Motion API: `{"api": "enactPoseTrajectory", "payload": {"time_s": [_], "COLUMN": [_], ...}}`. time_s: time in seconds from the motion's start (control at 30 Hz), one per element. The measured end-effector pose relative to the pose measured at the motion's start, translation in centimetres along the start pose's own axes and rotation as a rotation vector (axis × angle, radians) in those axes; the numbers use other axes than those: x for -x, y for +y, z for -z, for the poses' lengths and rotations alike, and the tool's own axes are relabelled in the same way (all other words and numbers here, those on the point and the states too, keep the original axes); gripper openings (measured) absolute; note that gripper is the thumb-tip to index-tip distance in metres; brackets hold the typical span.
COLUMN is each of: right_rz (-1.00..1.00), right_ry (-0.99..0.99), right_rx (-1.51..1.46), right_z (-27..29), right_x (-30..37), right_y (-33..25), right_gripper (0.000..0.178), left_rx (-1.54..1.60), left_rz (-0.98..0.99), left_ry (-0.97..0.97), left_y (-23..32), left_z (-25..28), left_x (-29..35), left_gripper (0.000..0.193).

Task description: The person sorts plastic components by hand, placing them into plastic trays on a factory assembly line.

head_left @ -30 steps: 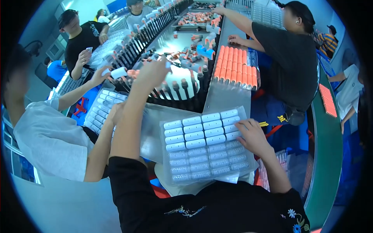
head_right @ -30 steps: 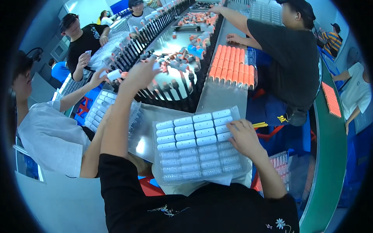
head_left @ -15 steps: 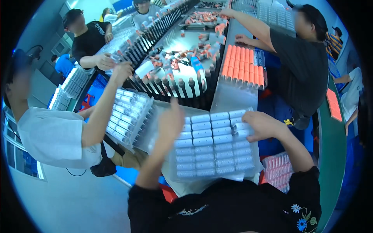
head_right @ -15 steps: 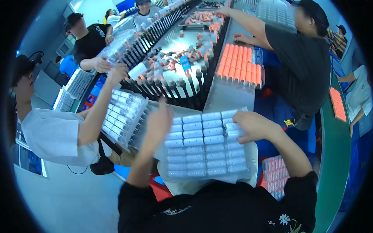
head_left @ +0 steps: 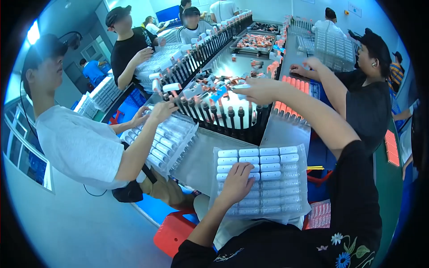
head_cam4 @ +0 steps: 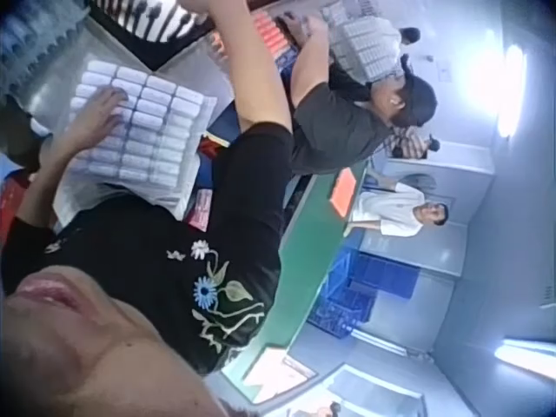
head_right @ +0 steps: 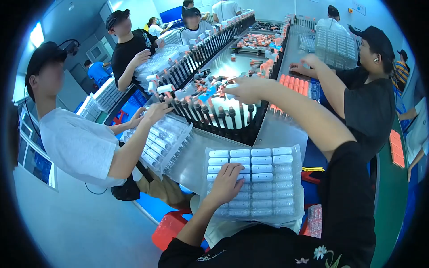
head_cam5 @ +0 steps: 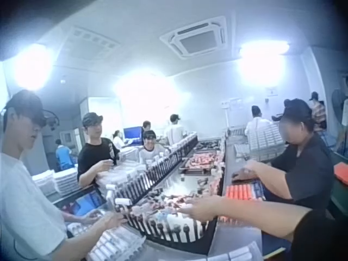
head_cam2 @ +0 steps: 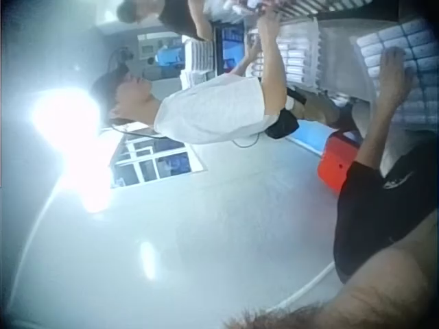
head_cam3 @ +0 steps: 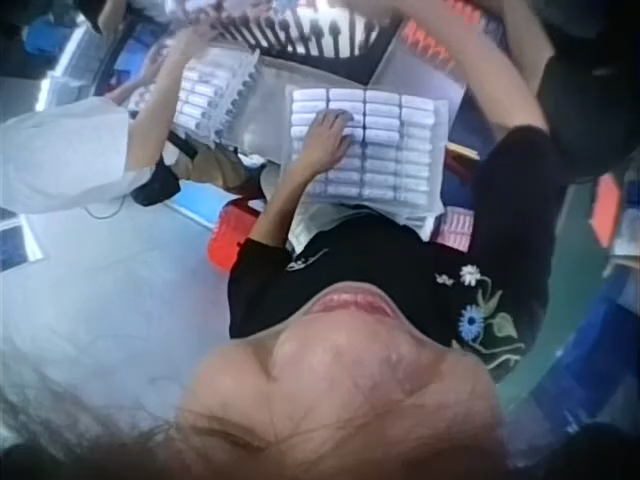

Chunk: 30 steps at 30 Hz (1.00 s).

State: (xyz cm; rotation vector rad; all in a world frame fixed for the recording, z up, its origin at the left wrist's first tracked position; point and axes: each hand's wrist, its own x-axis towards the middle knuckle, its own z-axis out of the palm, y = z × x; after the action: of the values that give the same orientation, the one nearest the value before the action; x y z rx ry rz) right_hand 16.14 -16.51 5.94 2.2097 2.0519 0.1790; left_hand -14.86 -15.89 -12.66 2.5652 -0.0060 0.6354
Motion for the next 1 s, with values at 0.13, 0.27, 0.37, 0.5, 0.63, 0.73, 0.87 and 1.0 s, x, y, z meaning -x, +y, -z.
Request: {"api": "enactPoseTrajectory", "payload": {"time_s": [0.13,0.27,0.37,0.5,0.63,0.73,0.87,1.0], "right_rz": [-0.109,-0.311,-0.294,-0.286,-0.237,-0.073,-0.028,-0.036], "right_ry": [-0.087,0.338,0.414,0.838,0.614,0.659,0.324,0.263], "right_rx": [-0.175,-0.379,-0.254,-0.46,-0.791,-0.602,-0.298,-0.092], "right_z": [-1.2,-4.7,-5.7,-6.8,0.8,0.2,0.5,-2.1], "right_x": [-2.6,-2.4,-4.4,-5.0,-1.6,0.2,2.6,-0.1], "right_y": [-3.0,-7.8,-8.9,-6.6,-8.3,-3.7,-1.1,-1.9], "right_gripper": [0.061,0.063,0.067,0.053,0.061,0.064,0.044,0.05], "left_rx": [-0.055,-0.068,-0.115,-0.089,-0.08,-0.033,-0.008,-0.013], "left_rz": [0.019,0.056,0.044,-0.006,0.05,0.027,0.03,0.054], "left_ry": [-0.023,-0.026,-0.015,-0.031,-0.019,-0.041,-0.063,-0.069], "left_y": [0.0,0.9,1.0,2.1,0.5,0.4,-0.1,-0.4], "left_z": [-0.8,-0.5,-0.6,-1.1,-0.5,-0.4,-0.6,0.1], "left_x": [0.0,0.1,-0.2,-1.3,0.8,0.4,0.0,-0.6], "left_gripper": [0.043,0.045,0.045,0.047,0.049,0.053,0.055,0.057]}}
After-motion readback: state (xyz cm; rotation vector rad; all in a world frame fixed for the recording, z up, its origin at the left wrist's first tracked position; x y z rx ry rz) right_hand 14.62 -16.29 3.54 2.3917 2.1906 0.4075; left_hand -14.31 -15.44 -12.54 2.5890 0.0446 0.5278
